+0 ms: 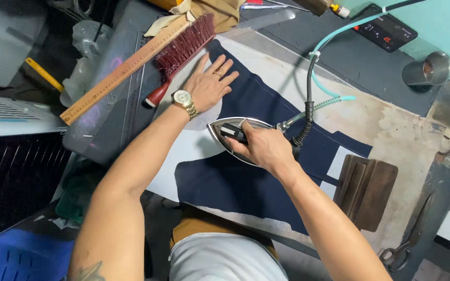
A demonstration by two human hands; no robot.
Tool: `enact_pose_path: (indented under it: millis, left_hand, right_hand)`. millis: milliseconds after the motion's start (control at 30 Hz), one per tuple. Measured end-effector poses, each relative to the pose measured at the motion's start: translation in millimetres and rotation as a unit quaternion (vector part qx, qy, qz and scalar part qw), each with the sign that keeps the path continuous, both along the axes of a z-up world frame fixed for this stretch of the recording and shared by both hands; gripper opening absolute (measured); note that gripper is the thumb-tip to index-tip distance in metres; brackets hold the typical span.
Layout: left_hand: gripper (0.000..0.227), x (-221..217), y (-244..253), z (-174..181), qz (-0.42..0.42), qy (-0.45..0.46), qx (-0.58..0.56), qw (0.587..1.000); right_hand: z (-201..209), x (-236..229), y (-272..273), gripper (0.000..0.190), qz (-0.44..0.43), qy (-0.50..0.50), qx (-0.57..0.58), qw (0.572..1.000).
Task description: The person irons a piece of dark blue fabric, uses shears to cut the material along a paper template, and presses seams using the iron while holding the fabric down with wooden blocks.
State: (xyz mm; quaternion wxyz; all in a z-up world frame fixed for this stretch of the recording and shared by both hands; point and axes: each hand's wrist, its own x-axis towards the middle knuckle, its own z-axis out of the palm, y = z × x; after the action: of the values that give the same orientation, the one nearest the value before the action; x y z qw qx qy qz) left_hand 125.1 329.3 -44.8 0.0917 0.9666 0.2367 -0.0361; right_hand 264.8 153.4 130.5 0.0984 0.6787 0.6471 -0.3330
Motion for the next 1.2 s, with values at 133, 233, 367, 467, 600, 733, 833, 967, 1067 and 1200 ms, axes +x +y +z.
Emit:
enact_pose_path:
  millis: [133,233,367,467,600,733,833,967,1067,1200]
  left_hand:
    - [0.037,-56.5,-54.2,14.3,0.137,-0.264,0.010,0.955]
    - [0.029,-114.2,-146.2,46.1,0.257,-0.317,0.063,0.911]
    - [0.063,-162.2,-258.0,42.2,0.379,-0.101,0.027,0.919]
    - [0.065,-163.9,-270.6,37.2,0.402,-0.081,0.032,0.911]
    - [0.064,-160.1,-275.1,34.5,0.422,-0.099,0.049,0.900]
    - [0.053,-156.5,-275.1,34.9,0.423,-0.161,0.098,0.887]
    - [0.036,-119.7,-277.8,54.6,0.365,-0.291,0.116,0.877]
    - [0.025,-34.8,-304.7,70.9,0.236,-0.431,0.056,0.869]
    - [0.028,39.2,-333.9,65.8,0.181,-0.492,0.018,0.851]
    - [0.006,117.1,-371.7,33.7,0.068,-0.459,-0.130,0.876]
  right_hand:
    - [6.1,-3.6,-0.1,0.056,0.002,-0.015,-0.004,1.000]
    - [3.4,-3.5,-2.7,0.056,0.005,-0.029,0.007,1.000]
    - [-5.5,-2.9,-5.2,0.057,0.021,-0.045,0.023,0.998]
    - [-7.8,-3.0,-0.8,0.055,0.044,-0.044,0.038,0.997]
    - [-11.9,-8.2,4.6,0.058,0.063,-0.052,0.060,0.995]
    - [-13.4,-9.5,7.6,0.055,0.056,-0.025,0.058,0.996]
    - [-15.2,-7.9,9.5,0.055,0.055,-0.008,0.072,0.996]
    - [-24.7,-6.6,9.0,0.056,0.052,0.030,0.108,0.992]
    - [-19.0,-7.4,9.6,0.054,0.047,0.067,0.128,0.988]
    - [-17.0,-7.3,8.6,0.052,0.044,0.078,0.138,0.986]
